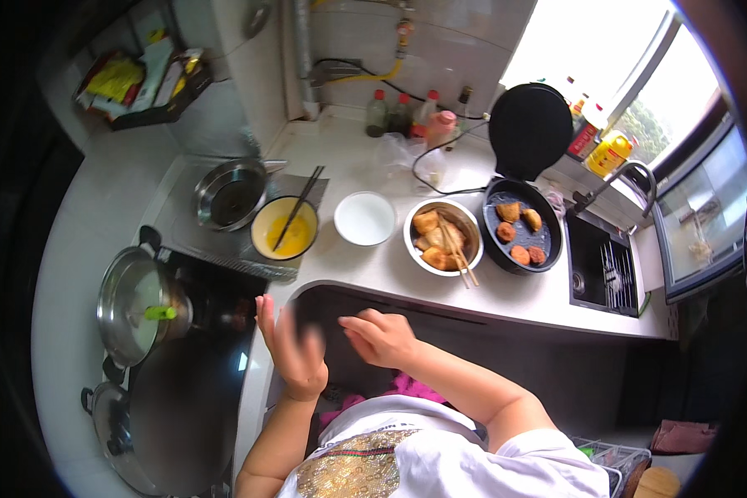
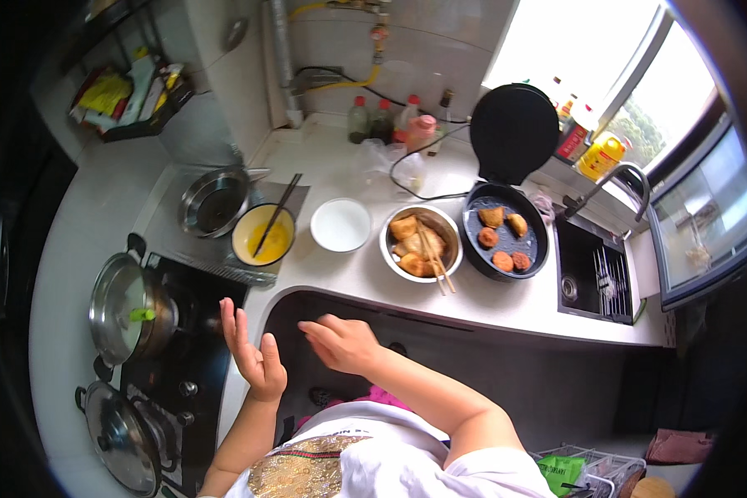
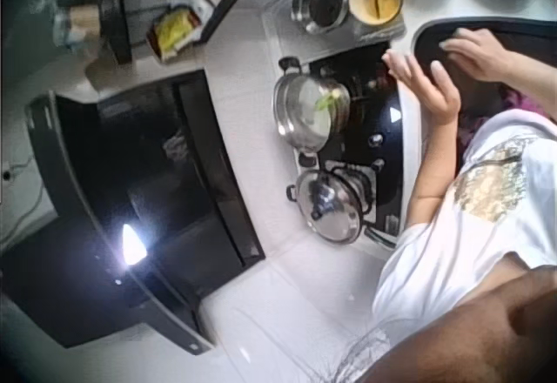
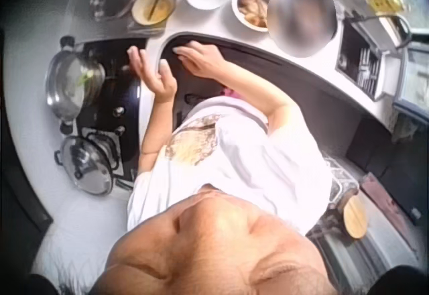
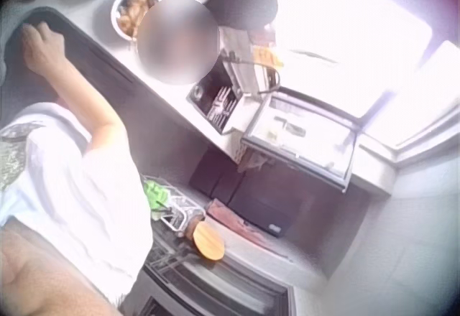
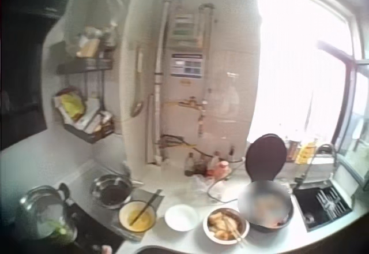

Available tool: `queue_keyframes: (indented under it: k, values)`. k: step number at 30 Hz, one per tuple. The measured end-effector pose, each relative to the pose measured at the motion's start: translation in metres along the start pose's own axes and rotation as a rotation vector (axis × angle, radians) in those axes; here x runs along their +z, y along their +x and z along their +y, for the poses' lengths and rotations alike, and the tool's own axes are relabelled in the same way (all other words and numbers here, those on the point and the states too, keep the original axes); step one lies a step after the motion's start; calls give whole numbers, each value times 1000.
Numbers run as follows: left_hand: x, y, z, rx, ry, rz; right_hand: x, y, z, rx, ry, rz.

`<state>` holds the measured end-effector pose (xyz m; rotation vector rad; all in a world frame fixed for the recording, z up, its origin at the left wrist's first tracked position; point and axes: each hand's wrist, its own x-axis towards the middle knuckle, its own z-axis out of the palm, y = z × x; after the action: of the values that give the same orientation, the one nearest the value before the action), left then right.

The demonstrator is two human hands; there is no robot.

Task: The person stirs a pot on a stove, retrieves chopsticks from a drawer, and uses them to move fried items from a bowl into a pan before washing a cucumber in a sink.

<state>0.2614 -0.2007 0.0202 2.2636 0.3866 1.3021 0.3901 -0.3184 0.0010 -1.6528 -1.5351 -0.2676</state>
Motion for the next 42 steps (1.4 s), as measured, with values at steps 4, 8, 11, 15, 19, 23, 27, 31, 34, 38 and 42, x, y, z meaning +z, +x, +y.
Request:
queue_keyframes:
  k: [4, 8, 11, 15, 19, 23, 27, 31, 34, 38, 42]
  values:
    - [54, -2, 23, -25, -79, -89, -76, -77, 76, 203, -147, 188]
    - [125, -6, 46, -271, -277, -135, -144, -115, 147, 561, -446, 138]
    - [185, -10, 66, -382, -427, -169, -154, -146, 199, 444, -512, -113]
    - [241, -12, 94, -429, -430, -233, -146, -154, 239, 197, -391, -335]
    - [262, -7, 108, -482, -374, -309, -138, -152, 266, -37, -180, -358]
    - [270, 0, 101, -405, -175, -338, -131, -131, 275, -77, -112, -230]
    - [274, 5, 86, -549, -138, -426, -117, -96, 273, 70, -74, -55]
    - [305, 20, 88, -863, -694, -364, -132, -73, 277, 240, -150, 181]
    - [317, 11, 59, -1042, -844, -248, -142, -73, 280, 397, -71, 176]
    - [311, 28, 41, -1012, -798, -234, -145, -81, 279, 874, 335, 596]
    - [310, 42, 28, -1197, -784, -135, -144, -79, 285, 1332, 807, 928]
